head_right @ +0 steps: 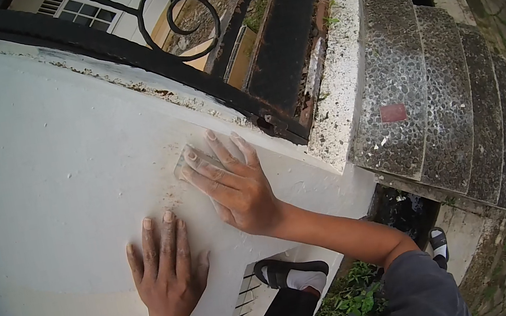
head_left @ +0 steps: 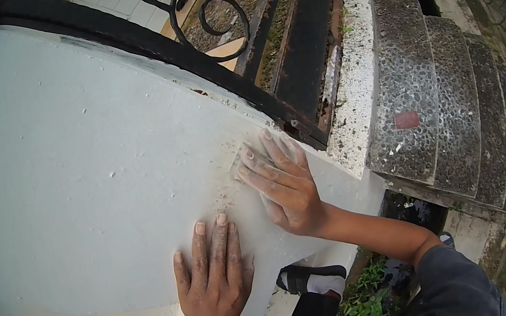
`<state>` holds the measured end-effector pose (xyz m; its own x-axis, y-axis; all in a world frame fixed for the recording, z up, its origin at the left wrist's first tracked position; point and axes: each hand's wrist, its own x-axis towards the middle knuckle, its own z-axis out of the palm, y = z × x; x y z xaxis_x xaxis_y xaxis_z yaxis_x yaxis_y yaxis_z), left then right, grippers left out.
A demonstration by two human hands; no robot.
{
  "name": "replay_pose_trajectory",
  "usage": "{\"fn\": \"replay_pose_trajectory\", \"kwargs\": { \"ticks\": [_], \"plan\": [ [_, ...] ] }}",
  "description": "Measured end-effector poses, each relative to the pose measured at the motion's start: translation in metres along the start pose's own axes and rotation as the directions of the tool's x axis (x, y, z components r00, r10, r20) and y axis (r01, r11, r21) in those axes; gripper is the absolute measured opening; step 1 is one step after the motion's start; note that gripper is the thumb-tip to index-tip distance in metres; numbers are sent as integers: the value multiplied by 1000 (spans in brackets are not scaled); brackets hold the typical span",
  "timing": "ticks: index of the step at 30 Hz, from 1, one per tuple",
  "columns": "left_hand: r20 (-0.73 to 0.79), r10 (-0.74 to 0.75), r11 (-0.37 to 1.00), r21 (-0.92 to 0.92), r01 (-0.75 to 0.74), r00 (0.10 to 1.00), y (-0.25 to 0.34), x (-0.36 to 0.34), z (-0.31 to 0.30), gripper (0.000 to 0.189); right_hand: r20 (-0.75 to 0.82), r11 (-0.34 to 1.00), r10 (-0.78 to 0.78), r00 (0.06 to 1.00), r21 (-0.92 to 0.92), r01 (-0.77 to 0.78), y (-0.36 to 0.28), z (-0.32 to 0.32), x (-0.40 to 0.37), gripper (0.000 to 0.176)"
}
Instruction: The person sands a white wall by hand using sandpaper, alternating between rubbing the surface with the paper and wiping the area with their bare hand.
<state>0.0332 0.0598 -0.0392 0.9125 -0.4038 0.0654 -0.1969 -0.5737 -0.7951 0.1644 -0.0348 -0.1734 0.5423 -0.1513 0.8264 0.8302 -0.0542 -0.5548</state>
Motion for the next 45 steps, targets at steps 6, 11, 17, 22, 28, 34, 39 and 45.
{"fn": "replay_pose_trajectory", "kwargs": {
  "ticks": [6,11,17,22,28,34,39,45],
  "plan": [
    [-87,-157,986,37,160,984,4,19,-9,63,-90,994,75,993,-67,-82,8,-5,8,36],
    [-104,-100,992,63,107,989,2,18,-6,52,10,999,4,1000,-35,-3,3,-4,-4,39],
    [-122,-81,996,24,85,989,2,19,-8,46,-78,994,38,996,-102,-46,19,-11,8,42],
    [-132,-94,996,-2,95,987,2,19,-7,45,49,995,-104,993,-8,104,5,-13,-2,35],
    [-142,-101,995,-39,97,985,2,19,-7,47,142,983,-186,972,27,184,2,-7,-11,37],
    [-160,-121,991,-76,110,980,1,18,-6,51,173,975,-222,960,54,215,-3,-7,-11,38],
    [-175,-117,993,-41,112,978,1,19,-6,42,149,985,-169,974,58,162,-6,-7,-5,34],
    [-184,-128,991,-47,121,975,1,19,-6,42,107,994,-88,990,68,81,-6,-8,5,35]
  ]
}}
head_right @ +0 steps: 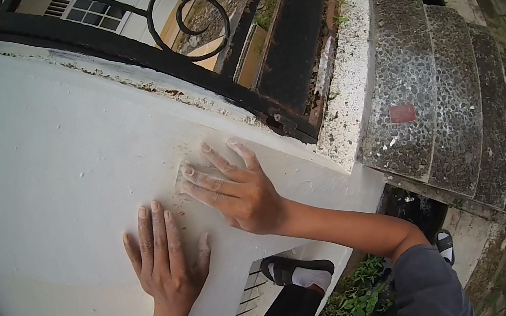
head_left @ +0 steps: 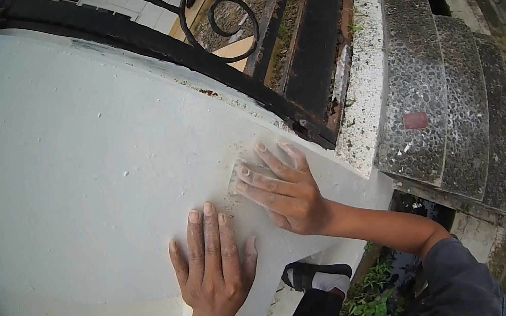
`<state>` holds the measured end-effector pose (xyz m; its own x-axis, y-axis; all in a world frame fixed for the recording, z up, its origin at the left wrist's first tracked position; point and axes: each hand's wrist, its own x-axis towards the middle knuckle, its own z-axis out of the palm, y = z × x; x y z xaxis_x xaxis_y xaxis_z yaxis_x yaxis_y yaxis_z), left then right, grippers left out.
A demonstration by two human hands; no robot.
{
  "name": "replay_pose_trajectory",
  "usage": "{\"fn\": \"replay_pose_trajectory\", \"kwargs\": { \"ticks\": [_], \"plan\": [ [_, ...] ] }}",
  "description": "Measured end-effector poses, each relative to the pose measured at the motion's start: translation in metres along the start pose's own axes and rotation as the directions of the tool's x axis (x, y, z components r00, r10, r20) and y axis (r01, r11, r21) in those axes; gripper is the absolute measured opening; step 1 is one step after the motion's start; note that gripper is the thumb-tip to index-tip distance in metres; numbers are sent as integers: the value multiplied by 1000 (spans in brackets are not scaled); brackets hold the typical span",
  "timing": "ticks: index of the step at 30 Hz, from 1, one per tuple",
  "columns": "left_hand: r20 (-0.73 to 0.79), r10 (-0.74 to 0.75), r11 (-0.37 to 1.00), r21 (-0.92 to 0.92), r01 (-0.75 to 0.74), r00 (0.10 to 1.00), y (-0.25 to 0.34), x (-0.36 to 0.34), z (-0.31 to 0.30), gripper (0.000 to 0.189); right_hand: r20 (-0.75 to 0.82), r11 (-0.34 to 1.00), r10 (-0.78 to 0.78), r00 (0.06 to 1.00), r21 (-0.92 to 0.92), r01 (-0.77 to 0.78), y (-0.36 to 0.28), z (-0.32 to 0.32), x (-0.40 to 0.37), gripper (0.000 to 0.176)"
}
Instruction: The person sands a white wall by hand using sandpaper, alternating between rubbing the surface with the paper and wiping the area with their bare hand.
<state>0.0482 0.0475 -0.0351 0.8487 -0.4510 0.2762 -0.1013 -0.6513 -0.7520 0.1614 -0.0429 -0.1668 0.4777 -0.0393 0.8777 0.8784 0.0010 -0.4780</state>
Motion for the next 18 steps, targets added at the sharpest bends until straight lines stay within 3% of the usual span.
{"fn": "replay_pose_trajectory", "kwargs": {
  "ticks": [2,4,5,8,9,10,12,14,15,18],
  "plan": [
    [6,-12,999,-40,12,1000,0,-1,1,49,71,989,-144,987,29,142,3,2,-9,37],
    [16,-8,998,-57,9,1000,0,-4,1,50,-120,984,16,993,-174,-37,22,-8,12,35],
    [19,1,998,-55,0,1000,-1,-4,0,48,-170,982,80,982,-157,-108,24,-5,14,32],
    [-2,15,998,-59,-16,1000,-1,-3,1,42,79,994,-105,991,-24,108,1,5,-8,33],
    [-11,20,998,-63,-21,1000,-1,-4,1,40,22,988,-128,991,-83,130,11,0,-2,33],
    [-19,24,997,-72,-25,1000,-1,-4,1,37,-78,986,-1,997,-166,-12,20,-4,7,31],
    [-30,21,996,-89,-23,999,-1,-3,0,31,-194,988,100,976,-93,-120,15,2,13,32],
    [-51,19,988,-153,-26,999,-3,-6,0,26,78,993,-114,990,-4,115,-3,5,-3,35],
    [-64,22,982,-187,-34,998,-3,-6,0,24,85,988,-156,984,2,156,2,3,-3,37],
    [-90,20,975,-218,-40,996,-3,-6,0,19,-135,989,53,989,-130,-70,23,-7,20,37]
  ]
}}
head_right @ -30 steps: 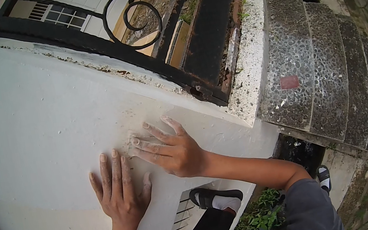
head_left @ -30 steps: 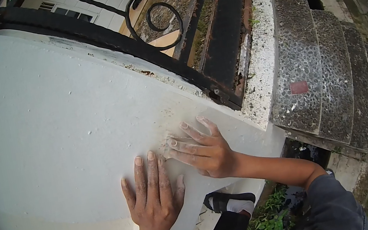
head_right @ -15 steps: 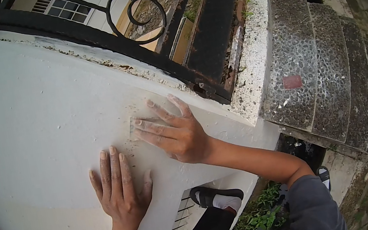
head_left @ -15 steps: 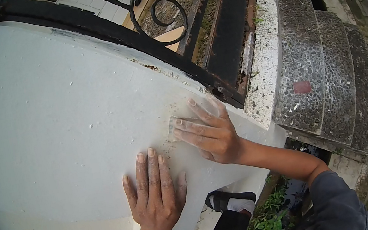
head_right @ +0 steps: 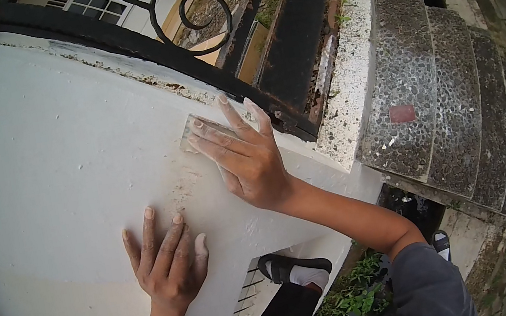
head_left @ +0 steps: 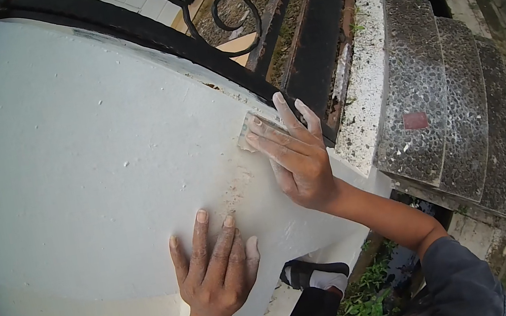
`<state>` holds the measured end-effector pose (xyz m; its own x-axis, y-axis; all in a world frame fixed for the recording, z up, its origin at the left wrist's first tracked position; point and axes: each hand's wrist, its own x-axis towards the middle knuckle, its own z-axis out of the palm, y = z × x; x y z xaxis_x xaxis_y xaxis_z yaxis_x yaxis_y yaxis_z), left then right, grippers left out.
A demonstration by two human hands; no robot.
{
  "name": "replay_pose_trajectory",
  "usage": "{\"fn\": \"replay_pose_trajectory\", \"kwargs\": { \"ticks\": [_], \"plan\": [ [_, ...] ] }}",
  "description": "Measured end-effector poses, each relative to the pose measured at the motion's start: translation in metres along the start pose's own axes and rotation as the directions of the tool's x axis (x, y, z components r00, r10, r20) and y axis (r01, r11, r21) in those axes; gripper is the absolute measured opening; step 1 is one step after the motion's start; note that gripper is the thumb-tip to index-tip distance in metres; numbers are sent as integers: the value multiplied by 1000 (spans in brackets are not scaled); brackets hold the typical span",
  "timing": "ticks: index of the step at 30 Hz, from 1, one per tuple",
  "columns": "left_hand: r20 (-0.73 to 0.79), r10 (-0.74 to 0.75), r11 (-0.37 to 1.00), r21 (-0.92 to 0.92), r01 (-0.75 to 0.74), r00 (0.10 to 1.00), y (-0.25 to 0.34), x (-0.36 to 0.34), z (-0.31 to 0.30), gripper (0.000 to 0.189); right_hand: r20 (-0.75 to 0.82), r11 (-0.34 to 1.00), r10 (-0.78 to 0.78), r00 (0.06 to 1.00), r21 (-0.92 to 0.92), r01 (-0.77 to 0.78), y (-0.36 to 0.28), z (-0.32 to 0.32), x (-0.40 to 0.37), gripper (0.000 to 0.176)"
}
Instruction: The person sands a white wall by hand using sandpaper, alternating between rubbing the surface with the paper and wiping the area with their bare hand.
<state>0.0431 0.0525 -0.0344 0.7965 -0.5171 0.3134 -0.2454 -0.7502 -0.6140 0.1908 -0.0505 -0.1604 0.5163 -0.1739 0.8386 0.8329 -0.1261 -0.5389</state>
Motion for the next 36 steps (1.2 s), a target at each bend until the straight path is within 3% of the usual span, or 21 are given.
{"fn": "replay_pose_trajectory", "kwargs": {
  "ticks": [4,6,7,10,11,12,14,16,17,20,21,23,25,26,27,30,31,32,34,36],
  "plan": [
    [-6,0,1000,-21,0,1000,-1,0,0,19,189,959,-260,947,163,231,-17,1,-16,36],
    [-3,-9,1000,-27,9,1000,0,0,-1,19,26,999,-49,998,6,49,-1,-1,1,33],
    [3,-16,1000,-27,16,1000,0,-1,-1,19,-3,999,-14,1000,30,15,-9,2,1,30],
    [0,-17,1000,-27,17,1000,1,2,-1,19,189,966,-227,956,172,195,-24,0,-13,32],
    [-3,-14,1000,-27,14,1000,0,2,-1,20,135,979,-191,972,92,179,-14,-3,-7,33],
    [-2,-16,1000,-26,16,1000,1,1,-1,20,37,997,-68,997,-25,69,-2,-3,2,30],
    [4,-23,1000,-17,23,1000,2,1,-1,21,6,999,2,1000,42,-2,-11,2,1,30],
    [2,-24,1000,-14,24,1000,3,3,-1,21,202,952,-239,950,243,188,-29,1,-18,33],
    [0,-21,1000,-14,21,1000,2,3,-1,21,201,942,-299,933,218,255,-25,0,-17,35],
    [7,-13,1000,-21,13,1000,0,0,-2,21,0,1000,3,1000,12,-3,3,-2,6,33],
    [5,-14,1000,-25,14,1000,0,0,-1,21,41,1000,-26,999,-8,26,-10,-3,4,31],
    [-7,-11,1000,-25,11,1000,0,1,-1,21,181,966,-208,961,189,174,-23,0,-16,32],
    [-12,-6,1000,-27,6,1000,0,1,0,21,139,984,-155,978,114,140,-14,-2,-11,32],
    [-10,-12,1000,-25,11,1000,1,1,0,21,36,1000,-31,999,2,31,-6,-3,-2,31],
    [-7,-21,1000,-23,20,1000,1,1,-1,21,3,1000,22,1000,7,-22,-8,0,-1,31],
    [-10,-11,1000,-23,11,1000,0,1,-1,21,241,957,-243,940,220,191,-27,1,-21,33],
    [-8,-11,1000,-20,11,1000,0,2,0,21,190,970,-229,955,121,209,-18,-2,-16,34],
    [-5,-14,1000,-17,14,1000,1,2,-1,21,89,994,-97,991,-38,101,-7,-2,-6,32],
    [-2,-24,1000,-11,24,1000,2,1,-1,21,-21,999,36,999,2,-36,-8,1,-2,32],
    [-7,-14,1000,-3,14,1000,1,2,0,20,156,974,-201,967,142,179,-20,1,-17,33]
  ]
}}
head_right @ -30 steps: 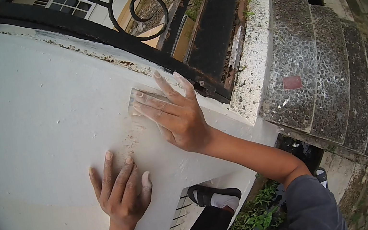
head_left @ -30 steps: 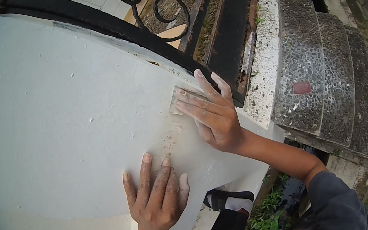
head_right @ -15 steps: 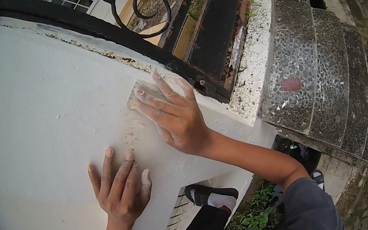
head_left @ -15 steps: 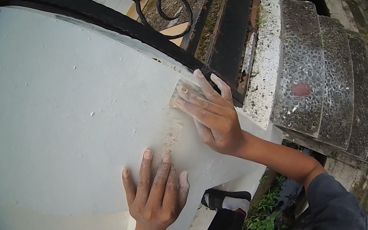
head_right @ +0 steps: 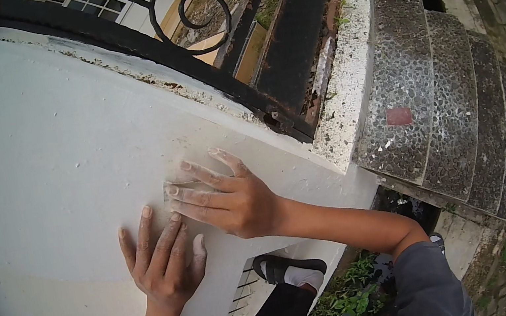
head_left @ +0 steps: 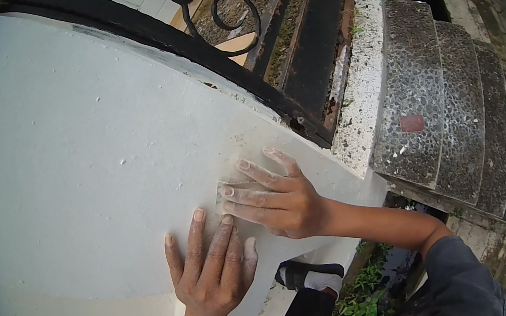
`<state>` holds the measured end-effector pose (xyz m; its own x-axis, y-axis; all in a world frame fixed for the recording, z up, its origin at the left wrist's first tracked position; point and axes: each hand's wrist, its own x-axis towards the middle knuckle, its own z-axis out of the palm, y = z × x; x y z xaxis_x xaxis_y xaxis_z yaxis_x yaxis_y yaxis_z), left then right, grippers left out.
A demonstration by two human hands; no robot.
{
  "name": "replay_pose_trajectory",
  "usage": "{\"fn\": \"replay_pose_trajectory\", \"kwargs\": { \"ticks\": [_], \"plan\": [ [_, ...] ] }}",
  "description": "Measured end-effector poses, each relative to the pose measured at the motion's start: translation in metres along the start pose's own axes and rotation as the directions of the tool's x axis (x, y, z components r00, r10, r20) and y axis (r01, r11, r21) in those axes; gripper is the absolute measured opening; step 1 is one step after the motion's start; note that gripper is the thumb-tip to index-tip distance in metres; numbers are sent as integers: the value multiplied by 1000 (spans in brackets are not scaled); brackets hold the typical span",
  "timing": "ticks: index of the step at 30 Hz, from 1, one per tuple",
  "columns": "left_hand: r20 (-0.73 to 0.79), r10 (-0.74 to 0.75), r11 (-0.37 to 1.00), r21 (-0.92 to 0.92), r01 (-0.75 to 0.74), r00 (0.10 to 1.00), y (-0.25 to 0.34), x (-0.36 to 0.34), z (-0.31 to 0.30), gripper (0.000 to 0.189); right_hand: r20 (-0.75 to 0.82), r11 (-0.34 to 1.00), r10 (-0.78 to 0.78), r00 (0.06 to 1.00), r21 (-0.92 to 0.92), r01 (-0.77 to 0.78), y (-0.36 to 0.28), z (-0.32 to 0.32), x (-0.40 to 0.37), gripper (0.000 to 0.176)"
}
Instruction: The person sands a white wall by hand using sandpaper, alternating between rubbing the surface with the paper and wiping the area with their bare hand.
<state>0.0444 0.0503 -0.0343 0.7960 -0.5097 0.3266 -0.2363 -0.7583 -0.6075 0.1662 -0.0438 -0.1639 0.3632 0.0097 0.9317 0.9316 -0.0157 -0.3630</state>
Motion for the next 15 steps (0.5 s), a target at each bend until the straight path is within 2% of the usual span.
{"fn": "replay_pose_trajectory", "kwargs": {
  "ticks": [1,4,5,6,8,10,11,12,14,15],
  "plan": [
    [3,4,1000,0,-4,1000,0,1,0,20,65,995,-93,994,51,89,-4,0,-3,33],
    [14,-6,1000,1,6,1000,1,-1,-1,20,-174,977,177,969,-87,-194,21,-9,15,33],
    [12,-10,1000,2,10,1000,1,-1,0,20,-129,981,172,977,-65,-181,9,-4,11,34],
    [10,-5,1000,2,5,1000,0,0,0,20,-8,998,54,999,13,-53,-3,-3,5,35],
    [7,3,1000,2,-3,1000,-1,0,0,20,74,994,-93,993,61,89,0,-1,-5,37],
    [14,0,1000,4,0,1000,0,-1,0,20,-148,979,160,976,-106,-177,22,-10,11,32],
    [20,-6,1000,9,6,1000,1,-1,-1,21,-221,970,196,955,-99,-222,23,-4,13,28],
    [23,-10,1000,16,10,1000,1,0,-1,21,-111,992,112,988,-52,-118,16,-2,9,28],
    [16,1,1000,12,-2,1000,0,1,-1,22,87,996,-75,993,63,69,-5,1,-6,28],
    [13,7,1000,10,-7,1000,-1,0,-1,22,42,998,-59,997,-27,60,4,0,-2,29]
  ]
}}
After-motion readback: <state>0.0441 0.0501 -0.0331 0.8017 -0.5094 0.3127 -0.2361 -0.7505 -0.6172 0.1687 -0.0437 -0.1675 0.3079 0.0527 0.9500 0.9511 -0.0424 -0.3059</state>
